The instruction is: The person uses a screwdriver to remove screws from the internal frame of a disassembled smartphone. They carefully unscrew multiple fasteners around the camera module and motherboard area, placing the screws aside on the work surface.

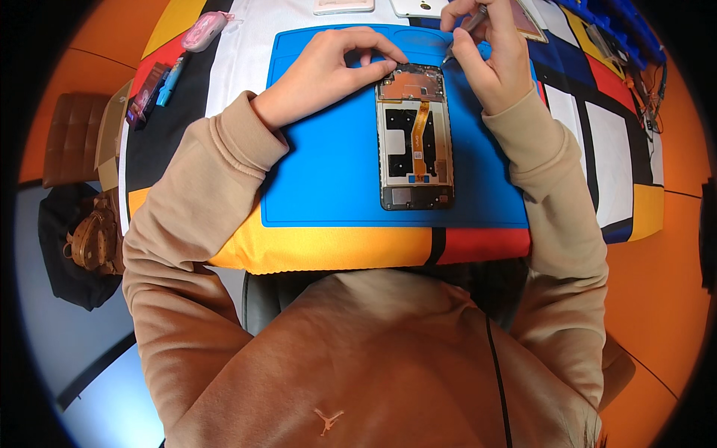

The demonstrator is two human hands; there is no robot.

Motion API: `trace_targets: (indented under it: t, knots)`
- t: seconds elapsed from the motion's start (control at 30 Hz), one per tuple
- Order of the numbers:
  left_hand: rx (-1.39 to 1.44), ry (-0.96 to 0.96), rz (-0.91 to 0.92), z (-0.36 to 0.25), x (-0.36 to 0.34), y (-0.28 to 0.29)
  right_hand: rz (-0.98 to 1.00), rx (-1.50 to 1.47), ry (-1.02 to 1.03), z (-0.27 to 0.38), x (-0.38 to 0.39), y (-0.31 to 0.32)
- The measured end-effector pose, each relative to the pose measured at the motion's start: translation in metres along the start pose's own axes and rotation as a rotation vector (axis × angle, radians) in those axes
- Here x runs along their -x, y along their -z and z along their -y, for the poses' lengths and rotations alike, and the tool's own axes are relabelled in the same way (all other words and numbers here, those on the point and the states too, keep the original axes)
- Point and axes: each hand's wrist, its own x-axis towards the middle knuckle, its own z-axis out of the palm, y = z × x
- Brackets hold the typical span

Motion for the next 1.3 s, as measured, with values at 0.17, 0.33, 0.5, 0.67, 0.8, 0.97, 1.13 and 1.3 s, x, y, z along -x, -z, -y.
trace_targets:
  t: [0.17,0.33,0.5,0.67,0.8,0.97,1.13,1.3]
  knots:
    - [0.007,0.006,0.008,0.001,0.0,0.0,0.024,0.179,0.338,-0.005,-0.014,0.007]
    - [0.011,-0.045,-0.041,0.006,0.0,-0.003,0.007,0.178,0.277,-0.009,-0.014,0.005]
    - [0.003,-0.082,-0.061,0.008,0.0,-0.005,0.044,0.146,0.304,-0.005,-0.014,0.01]
    - [-0.005,-0.071,-0.042,0.006,0.0,-0.003,0.058,0.152,0.27,-0.003,-0.014,0.008]
    - [0.005,-0.017,-0.002,0.003,0.0,-0.001,0.073,0.325,0.286,0.001,-0.011,0.012]
    - [-0.003,-0.026,-0.003,0.002,0.0,-0.001,0.067,0.348,0.174,0.007,-0.009,0.012]
    - [0.005,-0.019,-0.001,0.002,0.0,-0.001,0.067,0.376,0.108,0.01,-0.008,0.012]
    - [0.0,-0.016,-0.002,0.002,0.0,-0.001,0.065,0.398,0.257,0.008,-0.01,0.013]
